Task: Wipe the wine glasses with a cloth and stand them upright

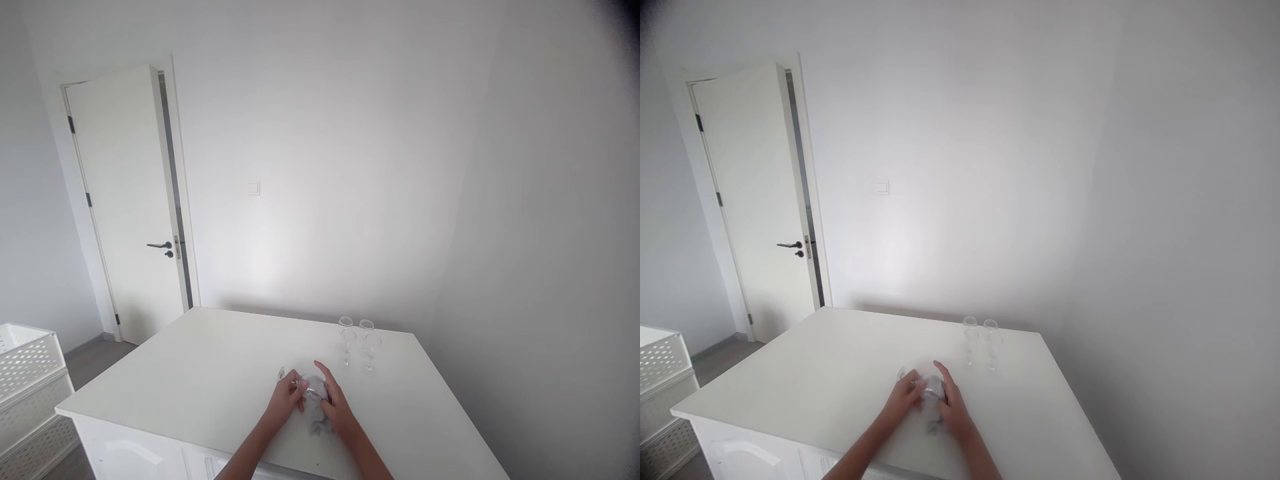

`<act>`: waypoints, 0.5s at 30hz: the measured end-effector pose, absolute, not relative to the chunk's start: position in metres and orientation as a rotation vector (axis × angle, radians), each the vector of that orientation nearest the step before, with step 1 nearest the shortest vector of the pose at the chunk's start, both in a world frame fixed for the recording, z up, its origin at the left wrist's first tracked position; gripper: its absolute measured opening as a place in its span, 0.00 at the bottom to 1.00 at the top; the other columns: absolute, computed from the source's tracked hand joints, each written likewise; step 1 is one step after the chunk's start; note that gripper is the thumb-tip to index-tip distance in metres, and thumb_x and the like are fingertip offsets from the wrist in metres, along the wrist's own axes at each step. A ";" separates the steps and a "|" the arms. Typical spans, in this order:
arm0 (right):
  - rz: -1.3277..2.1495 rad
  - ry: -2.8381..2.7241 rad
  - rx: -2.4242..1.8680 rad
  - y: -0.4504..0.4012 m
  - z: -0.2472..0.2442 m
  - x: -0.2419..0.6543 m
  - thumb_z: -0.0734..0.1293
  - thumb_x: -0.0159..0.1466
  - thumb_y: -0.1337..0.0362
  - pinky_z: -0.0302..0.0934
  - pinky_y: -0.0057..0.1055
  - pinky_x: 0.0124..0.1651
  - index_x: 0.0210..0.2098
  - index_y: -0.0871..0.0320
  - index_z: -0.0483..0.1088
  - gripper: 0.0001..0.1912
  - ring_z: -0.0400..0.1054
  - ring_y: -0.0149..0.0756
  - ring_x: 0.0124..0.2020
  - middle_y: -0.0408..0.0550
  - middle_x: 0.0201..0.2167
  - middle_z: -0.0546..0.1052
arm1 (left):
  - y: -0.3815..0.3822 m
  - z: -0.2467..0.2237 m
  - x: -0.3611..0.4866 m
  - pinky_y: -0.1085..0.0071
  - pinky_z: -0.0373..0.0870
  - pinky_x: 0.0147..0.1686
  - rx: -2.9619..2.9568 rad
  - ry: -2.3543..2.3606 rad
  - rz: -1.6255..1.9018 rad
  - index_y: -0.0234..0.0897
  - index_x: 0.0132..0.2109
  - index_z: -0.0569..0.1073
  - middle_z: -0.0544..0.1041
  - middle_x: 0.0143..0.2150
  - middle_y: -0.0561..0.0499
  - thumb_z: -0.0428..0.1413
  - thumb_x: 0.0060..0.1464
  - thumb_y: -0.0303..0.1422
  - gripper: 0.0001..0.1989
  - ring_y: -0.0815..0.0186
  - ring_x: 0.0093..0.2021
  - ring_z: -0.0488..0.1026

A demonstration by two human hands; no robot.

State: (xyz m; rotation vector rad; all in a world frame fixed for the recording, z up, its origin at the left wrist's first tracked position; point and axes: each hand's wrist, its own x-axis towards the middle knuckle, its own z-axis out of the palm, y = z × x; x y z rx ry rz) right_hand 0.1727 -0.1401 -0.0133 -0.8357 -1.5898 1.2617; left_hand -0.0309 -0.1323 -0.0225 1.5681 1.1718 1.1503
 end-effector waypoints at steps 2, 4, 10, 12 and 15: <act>1.190 -1.642 -0.801 -0.141 -0.013 0.170 0.66 0.55 0.69 0.60 0.34 0.43 0.74 0.48 0.62 0.46 0.62 0.35 0.33 0.41 0.34 0.72 | -0.134 -0.021 -0.033 0.63 0.72 0.40 1.604 1.128 1.185 0.40 0.49 0.71 0.79 0.36 0.51 0.56 0.65 0.52 0.20 0.60 0.35 0.78; 1.300 -1.585 -0.751 -0.141 -0.012 0.170 0.65 0.54 0.69 0.61 0.34 0.44 0.77 0.47 0.56 0.51 0.65 0.36 0.36 0.42 0.39 0.76 | -0.135 -0.020 -0.034 0.63 0.72 0.44 1.637 1.094 1.197 0.43 0.57 0.70 0.81 0.43 0.49 0.60 0.62 0.47 0.22 0.58 0.43 0.79; 1.664 -1.313 -0.759 -0.137 -0.004 0.184 0.65 0.50 0.69 0.53 0.27 0.34 0.76 0.49 0.56 0.53 0.65 0.32 0.31 0.39 0.32 0.74 | -0.139 -0.016 -0.032 0.63 0.69 0.42 1.631 1.157 1.037 0.41 0.48 0.69 0.76 0.31 0.55 0.59 0.62 0.49 0.18 0.61 0.34 0.76; 1.591 -1.353 -0.800 -0.138 -0.004 0.185 0.64 0.52 0.67 0.55 0.28 0.34 0.72 0.49 0.62 0.47 0.65 0.33 0.31 0.39 0.32 0.74 | -0.140 -0.014 -0.030 0.63 0.69 0.41 1.614 1.130 1.012 0.41 0.45 0.67 0.76 0.30 0.55 0.57 0.63 0.53 0.20 0.62 0.32 0.75; 1.320 -1.510 -0.823 -0.141 -0.006 0.180 0.64 0.55 0.67 0.60 0.31 0.37 0.68 0.51 0.68 0.40 0.64 0.34 0.32 0.41 0.34 0.75 | -0.138 -0.013 -0.028 0.63 0.69 0.39 1.563 1.155 1.026 0.41 0.43 0.65 0.77 0.29 0.55 0.55 0.64 0.56 0.22 0.63 0.29 0.74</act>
